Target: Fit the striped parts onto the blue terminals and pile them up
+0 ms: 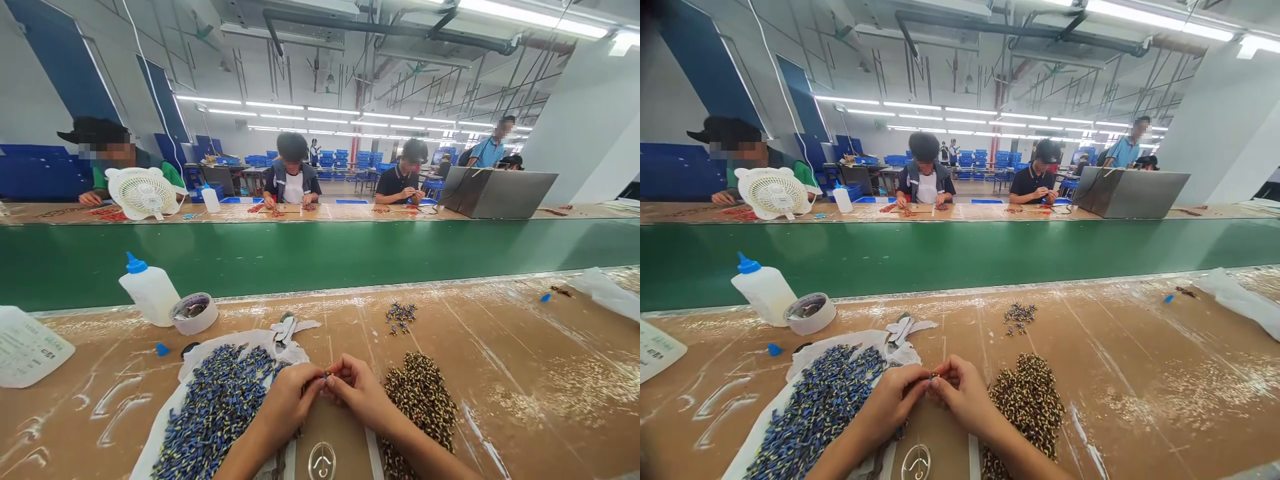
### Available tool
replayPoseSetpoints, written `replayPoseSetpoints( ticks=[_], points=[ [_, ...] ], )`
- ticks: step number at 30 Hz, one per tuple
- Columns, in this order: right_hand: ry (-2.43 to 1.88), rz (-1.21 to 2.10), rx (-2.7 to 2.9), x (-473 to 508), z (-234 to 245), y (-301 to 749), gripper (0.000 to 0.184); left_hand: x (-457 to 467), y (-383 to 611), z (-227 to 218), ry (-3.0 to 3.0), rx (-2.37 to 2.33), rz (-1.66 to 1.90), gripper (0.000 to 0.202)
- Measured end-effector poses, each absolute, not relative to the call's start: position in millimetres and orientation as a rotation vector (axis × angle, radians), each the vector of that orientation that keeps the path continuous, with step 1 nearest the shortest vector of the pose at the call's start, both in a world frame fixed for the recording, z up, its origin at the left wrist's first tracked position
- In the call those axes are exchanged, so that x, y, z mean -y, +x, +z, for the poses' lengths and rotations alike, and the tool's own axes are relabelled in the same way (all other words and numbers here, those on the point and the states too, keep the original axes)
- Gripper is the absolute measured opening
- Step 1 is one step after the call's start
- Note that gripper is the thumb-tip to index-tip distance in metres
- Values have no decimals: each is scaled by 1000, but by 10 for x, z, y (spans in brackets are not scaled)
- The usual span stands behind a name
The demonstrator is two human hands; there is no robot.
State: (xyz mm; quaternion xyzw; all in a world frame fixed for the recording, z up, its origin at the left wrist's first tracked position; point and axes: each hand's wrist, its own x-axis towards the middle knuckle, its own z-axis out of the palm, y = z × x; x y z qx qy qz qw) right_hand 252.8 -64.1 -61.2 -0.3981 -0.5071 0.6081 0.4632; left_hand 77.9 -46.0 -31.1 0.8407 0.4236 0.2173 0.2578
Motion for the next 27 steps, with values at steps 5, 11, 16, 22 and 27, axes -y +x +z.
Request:
replayPoseSetpoints(
  ticks=[5,11,16,22,27],
  points=[
    [-1063,1338,1334,634,-593,2493,38,437,721,-267,2269,-1163,590,19],
    [-1308,878,1258,302,-493,3178,33,254,385,-121,2239,-1536,772,24],
    [-1517,601,1045,-47,-623,3942,37,202,202,-79,2337,-1832,489,14],
    [-1540,507,951,-104,-751,4139,43,229,164,-206,2381,-1979,156,11],
    [-1478,509,982,-32,-656,4091,46,210,106,-215,2435,-1987,115,17]
  ],
)
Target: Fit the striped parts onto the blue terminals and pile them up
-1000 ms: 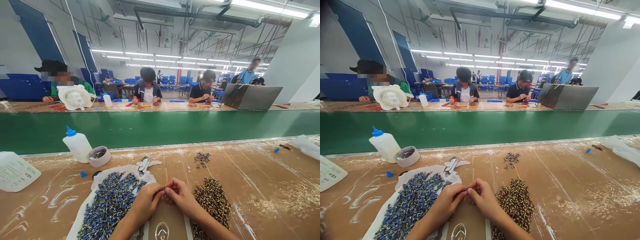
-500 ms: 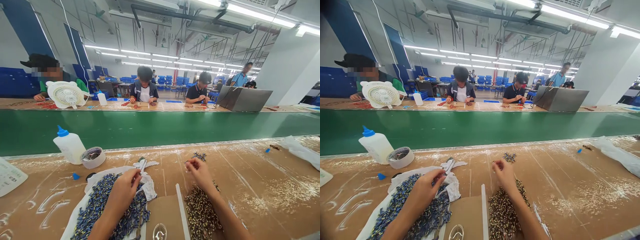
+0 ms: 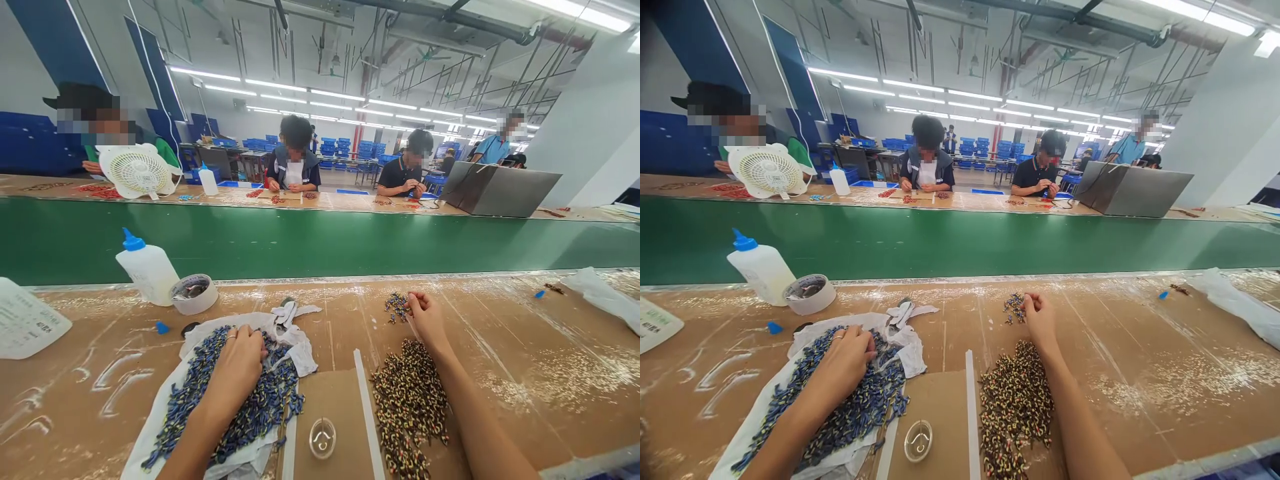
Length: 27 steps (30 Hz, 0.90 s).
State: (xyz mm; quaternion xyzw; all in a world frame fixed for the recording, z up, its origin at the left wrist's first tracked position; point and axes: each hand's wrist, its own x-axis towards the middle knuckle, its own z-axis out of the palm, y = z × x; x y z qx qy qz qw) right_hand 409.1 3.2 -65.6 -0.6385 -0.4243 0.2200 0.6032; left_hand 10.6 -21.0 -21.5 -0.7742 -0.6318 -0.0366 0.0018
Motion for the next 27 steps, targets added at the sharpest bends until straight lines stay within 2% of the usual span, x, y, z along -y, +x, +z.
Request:
replayPoseSetpoints(
  ticks=[4,9,16,18,23,27],
  points=[
    [-1429,579,1084,77,-563,3933,49,205,72,-107,-2440,2064,-232,18],
    [-1376,697,1247,267,-439,3584,40,193,32,-7,-2458,2224,-475,15],
    [-1340,764,1410,490,-298,3392,29,246,244,8,-2984,2302,-1387,31],
    [-1355,737,1390,519,-250,3439,28,278,352,-18,-3075,2325,-1522,33],
    [-1311,773,1360,591,-154,3460,24,343,566,-111,-3263,2262,-1513,22],
    [-1182,1017,1544,684,-152,3287,23,375,676,-189,-3377,2147,-1386,15]
  ],
)
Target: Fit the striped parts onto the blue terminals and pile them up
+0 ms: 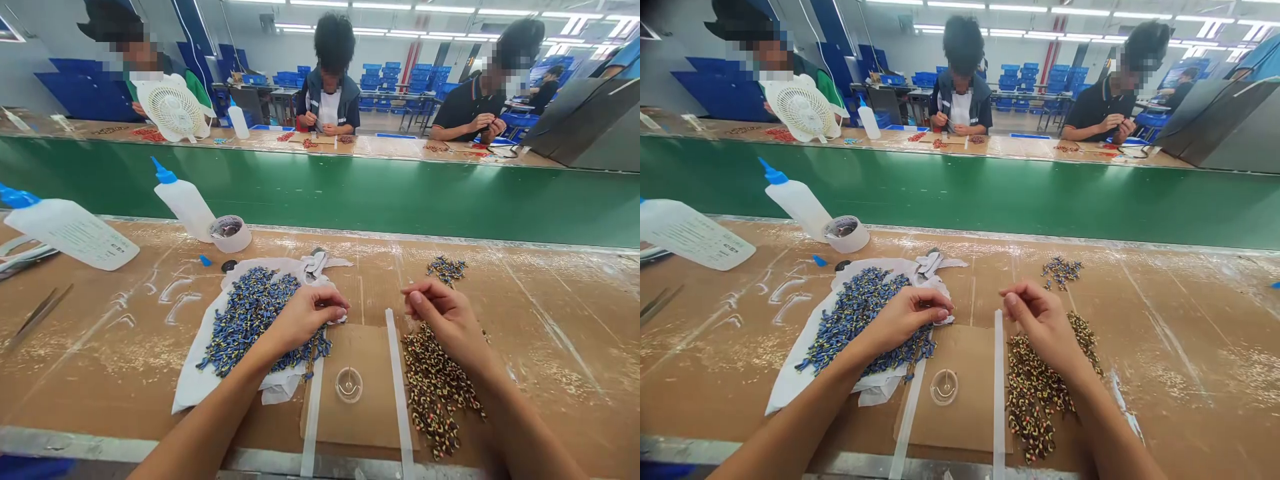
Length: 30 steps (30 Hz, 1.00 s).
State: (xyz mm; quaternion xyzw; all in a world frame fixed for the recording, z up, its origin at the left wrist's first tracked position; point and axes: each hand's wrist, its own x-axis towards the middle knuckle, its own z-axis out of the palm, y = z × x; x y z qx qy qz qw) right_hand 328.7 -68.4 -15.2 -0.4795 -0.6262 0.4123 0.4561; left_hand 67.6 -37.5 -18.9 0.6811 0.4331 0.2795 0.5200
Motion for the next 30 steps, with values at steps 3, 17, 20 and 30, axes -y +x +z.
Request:
replayPoseSetpoints(
  ticks=[3,17,20,30],
  points=[
    [-1130,1222,1824,771,-169,3119,19,399,741,-249,1667,-1044,633,14],
    [-1099,1384,2080,955,-273,2774,14,426,824,-291,1672,-1071,599,14],
    [-1100,1349,2076,967,-294,2739,14,435,823,-311,1727,-1067,615,16],
    [-1041,1367,2069,957,-293,2731,12,431,819,-319,1897,-1076,643,9]
  ],
)
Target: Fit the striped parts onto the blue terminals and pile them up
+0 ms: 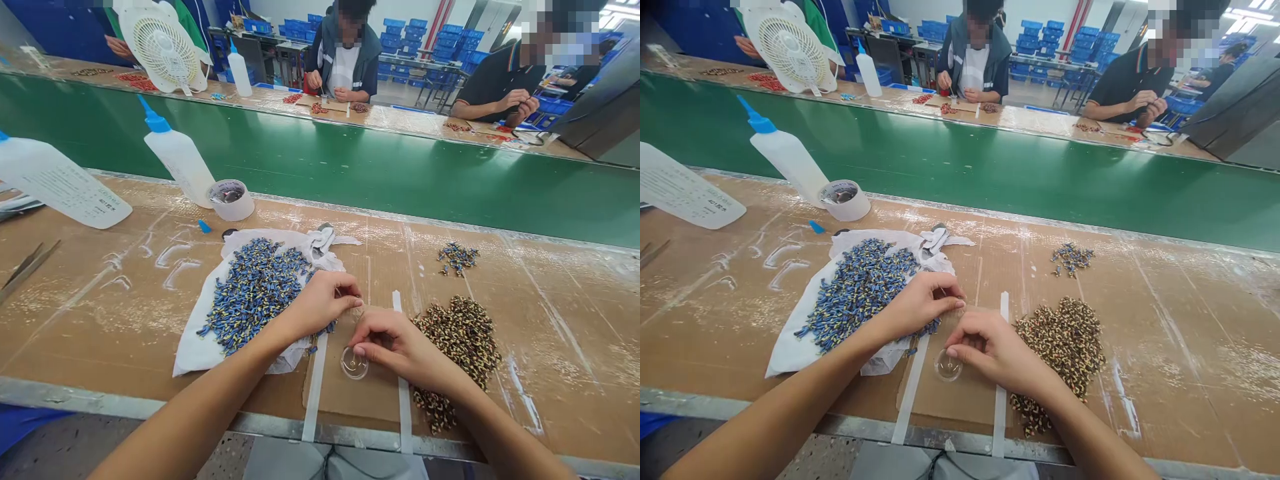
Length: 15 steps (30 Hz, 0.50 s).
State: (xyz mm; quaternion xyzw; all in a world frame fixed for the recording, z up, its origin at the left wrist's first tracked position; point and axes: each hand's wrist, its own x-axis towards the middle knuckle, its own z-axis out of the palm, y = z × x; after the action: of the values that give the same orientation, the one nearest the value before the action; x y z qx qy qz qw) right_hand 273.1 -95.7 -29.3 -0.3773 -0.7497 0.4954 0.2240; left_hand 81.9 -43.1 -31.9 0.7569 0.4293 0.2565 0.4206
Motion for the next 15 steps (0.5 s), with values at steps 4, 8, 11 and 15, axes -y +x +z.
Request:
replayPoseSetpoints(
  ticks=[4,8,11,15],
  points=[
    [-999,1345,2102,949,-266,2737,11,438,837,-298,1923,-1142,643,13],
    [-978,1294,2135,948,-261,2741,12,462,871,-289,1954,-1144,675,19],
    [-965,1269,2146,952,-252,2744,12,466,881,-290,1954,-1146,698,21],
    [-920,1295,2154,960,-238,2747,12,447,869,-324,1920,-1152,715,22]
  ],
)
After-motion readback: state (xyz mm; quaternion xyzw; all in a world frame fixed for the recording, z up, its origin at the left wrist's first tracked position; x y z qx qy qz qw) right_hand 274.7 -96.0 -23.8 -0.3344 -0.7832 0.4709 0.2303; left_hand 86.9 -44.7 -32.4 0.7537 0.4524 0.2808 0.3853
